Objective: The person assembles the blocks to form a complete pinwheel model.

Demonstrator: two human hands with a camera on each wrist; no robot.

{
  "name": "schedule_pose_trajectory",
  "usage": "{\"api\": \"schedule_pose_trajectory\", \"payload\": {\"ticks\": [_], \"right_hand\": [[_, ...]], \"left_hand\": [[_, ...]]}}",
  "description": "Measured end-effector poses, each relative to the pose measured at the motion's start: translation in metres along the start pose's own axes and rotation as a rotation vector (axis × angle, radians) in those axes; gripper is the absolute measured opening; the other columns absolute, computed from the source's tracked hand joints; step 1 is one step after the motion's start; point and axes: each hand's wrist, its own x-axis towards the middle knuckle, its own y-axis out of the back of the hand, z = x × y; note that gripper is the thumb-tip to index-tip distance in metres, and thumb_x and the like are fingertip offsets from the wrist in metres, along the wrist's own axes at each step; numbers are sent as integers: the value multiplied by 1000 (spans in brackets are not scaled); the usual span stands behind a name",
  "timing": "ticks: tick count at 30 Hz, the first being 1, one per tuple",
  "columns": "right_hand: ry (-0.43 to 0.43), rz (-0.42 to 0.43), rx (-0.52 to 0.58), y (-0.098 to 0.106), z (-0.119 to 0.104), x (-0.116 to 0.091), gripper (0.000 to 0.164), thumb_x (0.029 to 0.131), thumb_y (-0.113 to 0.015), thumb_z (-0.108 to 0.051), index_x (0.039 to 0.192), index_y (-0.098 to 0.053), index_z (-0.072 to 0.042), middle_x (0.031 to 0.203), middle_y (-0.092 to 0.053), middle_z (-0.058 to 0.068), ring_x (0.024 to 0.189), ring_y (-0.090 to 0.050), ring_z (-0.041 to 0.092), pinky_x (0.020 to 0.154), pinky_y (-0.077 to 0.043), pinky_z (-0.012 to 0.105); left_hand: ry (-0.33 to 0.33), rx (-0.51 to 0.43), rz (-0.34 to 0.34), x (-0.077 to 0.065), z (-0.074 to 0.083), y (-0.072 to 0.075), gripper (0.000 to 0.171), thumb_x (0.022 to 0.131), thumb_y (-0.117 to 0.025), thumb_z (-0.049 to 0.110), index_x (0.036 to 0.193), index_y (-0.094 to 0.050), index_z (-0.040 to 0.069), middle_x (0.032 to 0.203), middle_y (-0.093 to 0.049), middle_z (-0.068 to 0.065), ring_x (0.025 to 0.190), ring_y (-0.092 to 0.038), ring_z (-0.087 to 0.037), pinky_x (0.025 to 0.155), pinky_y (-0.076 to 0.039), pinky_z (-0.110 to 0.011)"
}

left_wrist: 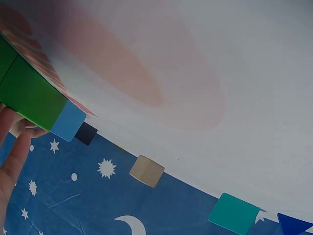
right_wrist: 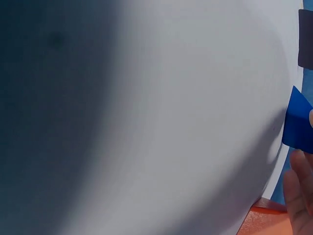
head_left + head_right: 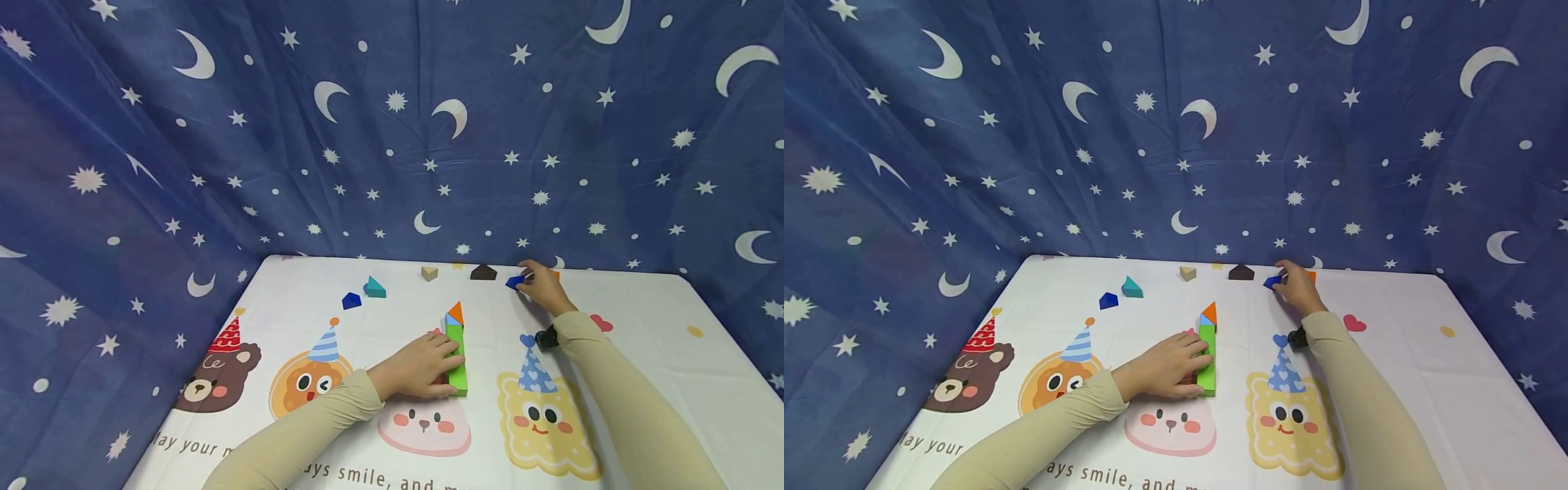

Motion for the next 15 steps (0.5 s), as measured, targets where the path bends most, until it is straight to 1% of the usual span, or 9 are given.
{"api": "schedule_pose_trajectory", "payload": {"ticks": [5, 6, 8, 11, 12, 13, 15], "right_hand": [[-2, 11, 116, -2, 3, -4, 48, 82, -65, 0, 126, -47, 7, 118, -56, 29, 105, -56, 40, 88, -48, 48], [-5, 10, 144, -2, 3, -5, 47, 82, -66, 0, 125, -48, 8, 119, -56, 30, 104, -57, 39, 87, -49, 45], [-22, -2, 190, -3, 3, -5, 44, 82, -67, -1, 122, -51, 7, 120, -57, 29, 101, -59, 35, 83, -52, 35], [-67, -50, 267, -5, 2, -6, 43, 82, -69, -4, 120, -54, 6, 120, -58, 28, 93, -62, 20, 75, -50, 17], [-82, -68, 294, -5, 0, -6, 44, 82, -70, -5, 121, -54, 7, 120, -58, 28, 90, -61, 15, 72, -48, 14], [-96, -89, 316, -5, -1, -7, 45, 82, -70, -7, 121, -53, 7, 119, -58, 27, 87, -60, 11, 71, -47, 11], [-123, -125, 353, -5, -3, -8, 47, 82, -71, -8, 122, -53, 7, 116, -59, 26, 84, -57, 6, 70, -46, 9]], "left_hand": [[-3, -15, 8, 0, 0, 1, 42, 90, -47, 57, 110, -53, 21, 107, -53, 5, 107, -51, -15, 98, -42, -30], [-3, -17, 9, 0, 0, 1, 42, 90, -47, 57, 109, -53, 21, 107, -53, 5, 107, -51, -15, 98, -41, -30], [-2, -17, 11, 0, 0, 1, 41, 90, -47, 57, 109, -53, 21, 107, -53, 5, 107, -51, -15, 98, -41, -30], [-1, -18, 13, 0, 0, 1, 42, 89, -47, 57, 109, -53, 21, 107, -53, 5, 108, -51, -15, 99, -41, -30], [-1, -19, 14, 0, 0, 1, 42, 89, -47, 57, 110, -53, 21, 107, -53, 5, 108, -51, -15, 99, -41, -30], [-2, -20, 15, 0, 0, 1, 42, 89, -47, 57, 110, -53, 21, 107, -53, 5, 108, -51, -15, 99, -41, -30], [-2, -22, 13, 0, 0, 1, 42, 90, -46, 57, 111, -53, 21, 108, -53, 5, 108, -51, -15, 99, -41, -30]]}}
